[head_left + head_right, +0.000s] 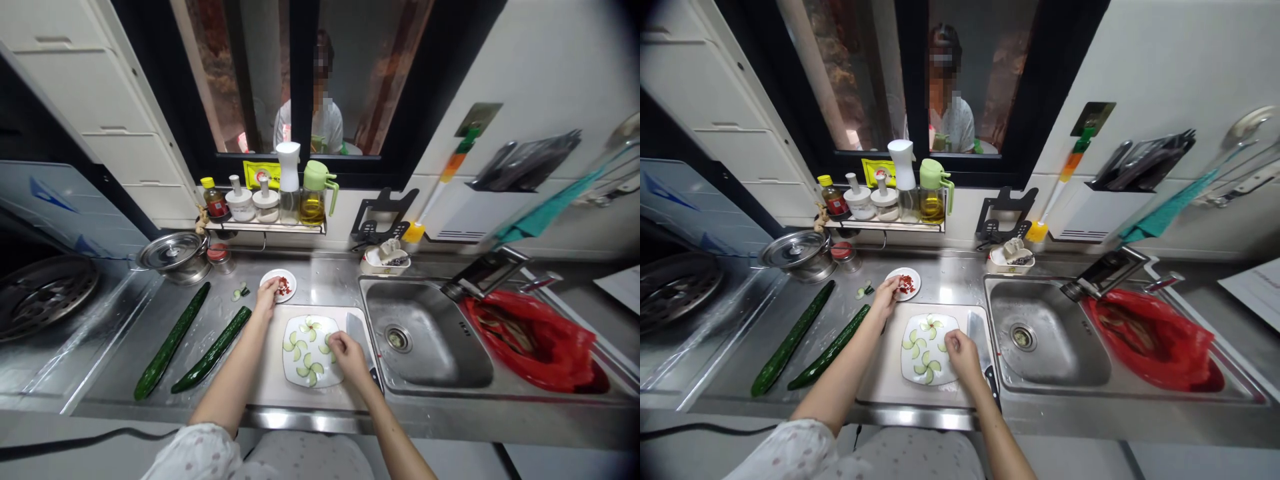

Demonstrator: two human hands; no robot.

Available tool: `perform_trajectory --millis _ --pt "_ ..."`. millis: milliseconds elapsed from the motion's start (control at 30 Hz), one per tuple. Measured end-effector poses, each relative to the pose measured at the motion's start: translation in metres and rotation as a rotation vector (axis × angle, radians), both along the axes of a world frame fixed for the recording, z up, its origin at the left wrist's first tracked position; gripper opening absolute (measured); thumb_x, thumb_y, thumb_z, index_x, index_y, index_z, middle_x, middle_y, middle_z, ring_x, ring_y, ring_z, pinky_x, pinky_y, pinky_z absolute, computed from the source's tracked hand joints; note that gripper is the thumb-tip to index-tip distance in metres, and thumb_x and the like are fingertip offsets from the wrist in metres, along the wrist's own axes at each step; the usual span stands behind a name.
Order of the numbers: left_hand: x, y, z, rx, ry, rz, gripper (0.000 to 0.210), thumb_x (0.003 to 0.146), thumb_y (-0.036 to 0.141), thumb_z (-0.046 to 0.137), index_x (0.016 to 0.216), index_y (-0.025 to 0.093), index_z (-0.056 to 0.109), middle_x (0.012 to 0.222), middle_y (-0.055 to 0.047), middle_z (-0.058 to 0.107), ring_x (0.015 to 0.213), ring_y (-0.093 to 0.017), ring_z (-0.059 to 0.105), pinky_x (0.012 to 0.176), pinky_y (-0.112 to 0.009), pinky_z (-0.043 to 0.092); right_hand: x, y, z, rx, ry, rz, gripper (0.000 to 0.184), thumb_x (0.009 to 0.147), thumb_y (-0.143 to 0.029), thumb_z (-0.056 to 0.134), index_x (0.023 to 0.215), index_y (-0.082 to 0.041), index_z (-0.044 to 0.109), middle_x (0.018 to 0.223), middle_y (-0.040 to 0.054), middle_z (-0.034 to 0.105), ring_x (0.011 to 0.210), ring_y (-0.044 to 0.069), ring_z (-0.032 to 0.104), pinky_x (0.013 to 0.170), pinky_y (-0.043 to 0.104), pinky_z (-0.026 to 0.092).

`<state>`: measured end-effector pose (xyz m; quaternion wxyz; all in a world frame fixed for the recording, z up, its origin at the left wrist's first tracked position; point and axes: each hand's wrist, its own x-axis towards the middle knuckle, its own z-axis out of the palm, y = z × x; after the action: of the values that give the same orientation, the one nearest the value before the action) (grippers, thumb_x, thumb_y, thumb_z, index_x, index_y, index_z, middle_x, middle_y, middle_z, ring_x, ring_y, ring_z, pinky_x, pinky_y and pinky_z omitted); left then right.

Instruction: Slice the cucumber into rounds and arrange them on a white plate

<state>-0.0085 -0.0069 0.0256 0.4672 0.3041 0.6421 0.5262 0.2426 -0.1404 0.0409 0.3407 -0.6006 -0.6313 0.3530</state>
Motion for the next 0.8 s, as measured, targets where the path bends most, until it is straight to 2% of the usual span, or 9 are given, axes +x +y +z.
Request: perform_trajectory --millis 100,167,233,300,400,533,633,800 --pt "0.012 -0.02 0.007 0.035 -0.057 -0.071 0.04 0.075 0.043 0.066 0.103 0.015 0.065 0.085 -0.007 0.07 0.064 -0.012 0.062 0.054 -0.021 0.044 -0.009 0.014 0.021 0.053 -0.04 0.044 0.024 0.082 -0.037 0.047 0.078 -0.019 0.063 0.067 0.0012 0.062 0.064 0.015 0.055 0.061 0.024 0.04" --pt "0.024 -0.039 0.01 0.124 -0.016 -0.14 0.035 0.076 0.041 0.064 0.099 0.015 0.064 0.082 -0.006 0.069 0.075 -0.015 0.064 0.066 -0.024 0.048 -0.015 0.025 0.037 0.101 -0.091 0.078 0.023 0.084 -0.034 0.046 0.083 -0.019 0.064 0.075 0.0024 0.065 0.071 0.016 0.057 0.066 0.024 0.041" --pt "0.038 -0.06 0.011 0.212 0.027 -0.28 0.031 0.077 0.039 0.063 0.098 0.016 0.062 0.077 -0.004 0.067 0.079 -0.016 0.065 0.072 -0.025 0.048 -0.019 0.032 0.048 0.161 -0.153 0.137 0.021 0.086 -0.031 0.047 0.086 -0.02 0.065 0.082 0.0034 0.065 0.079 0.016 0.057 0.073 0.025 0.041" --pt "0.05 -0.08 0.011 0.24 0.042 -0.407 0.03 0.078 0.037 0.061 0.1 0.017 0.061 0.072 -0.002 0.065 0.073 -0.015 0.063 0.071 -0.025 0.047 -0.022 0.035 0.052 0.199 -0.227 0.203 0.019 0.087 -0.028 0.049 0.093 -0.021 0.065 0.089 0.0041 0.065 0.087 0.017 0.056 0.08 0.027 0.04" --pt "0.064 -0.103 0.008 0.237 0.102 -0.475 0.031 0.078 0.034 0.06 0.104 0.018 0.059 0.071 0.001 0.062 0.07 -0.013 0.059 0.07 -0.024 0.045 -0.022 0.032 0.047 0.18 -0.308 0.3 0.013 0.087 -0.023 0.053 0.09 -0.021 0.065 0.092 0.0046 0.063 0.091 0.018 0.053 0.082 0.028 0.039" --pt "0.074 -0.117 0.002 0.206 0.178 -0.5 0.03 0.079 0.029 0.058 0.107 0.019 0.058 0.07 0.003 0.059 0.068 -0.01 0.056 0.069 -0.022 0.043 -0.018 0.023 0.032 0.136 -0.354 0.349 0.01 0.086 -0.019 0.054 0.084 -0.019 0.063 0.089 0.0038 0.06 0.088 0.017 0.051 0.082 0.028 0.037" --pt "0.077 -0.12 0.0 0.169 0.241 -0.524 0.028 0.08 0.026 0.056 0.108 0.02 0.058 0.072 0.003 0.061 0.068 -0.01 0.056 0.07 -0.022 0.043 -0.01 0.02 0.026 0.128 -0.377 0.351 0.011 0.086 -0.018 0.053 0.082 -0.019 0.063 0.088 0.0037 0.06 0.088 0.017 0.05 0.081 0.027 0.037" --pt "0.077 -0.122 0.003 0.051 0.538 -0.512 0.022 0.082 0.024 0.054 0.102 0.023 0.062 0.078 0.003 0.065 0.072 -0.012 0.057 0.07 -0.023 0.04 0.013 0.016 0.013 0.107 -0.459 0.257 0.013 0.087 -0.021 0.052 0.083 -0.019 0.065 0.088 0.0037 0.06 0.089 0.017 0.049 0.08 0.026 0.035"
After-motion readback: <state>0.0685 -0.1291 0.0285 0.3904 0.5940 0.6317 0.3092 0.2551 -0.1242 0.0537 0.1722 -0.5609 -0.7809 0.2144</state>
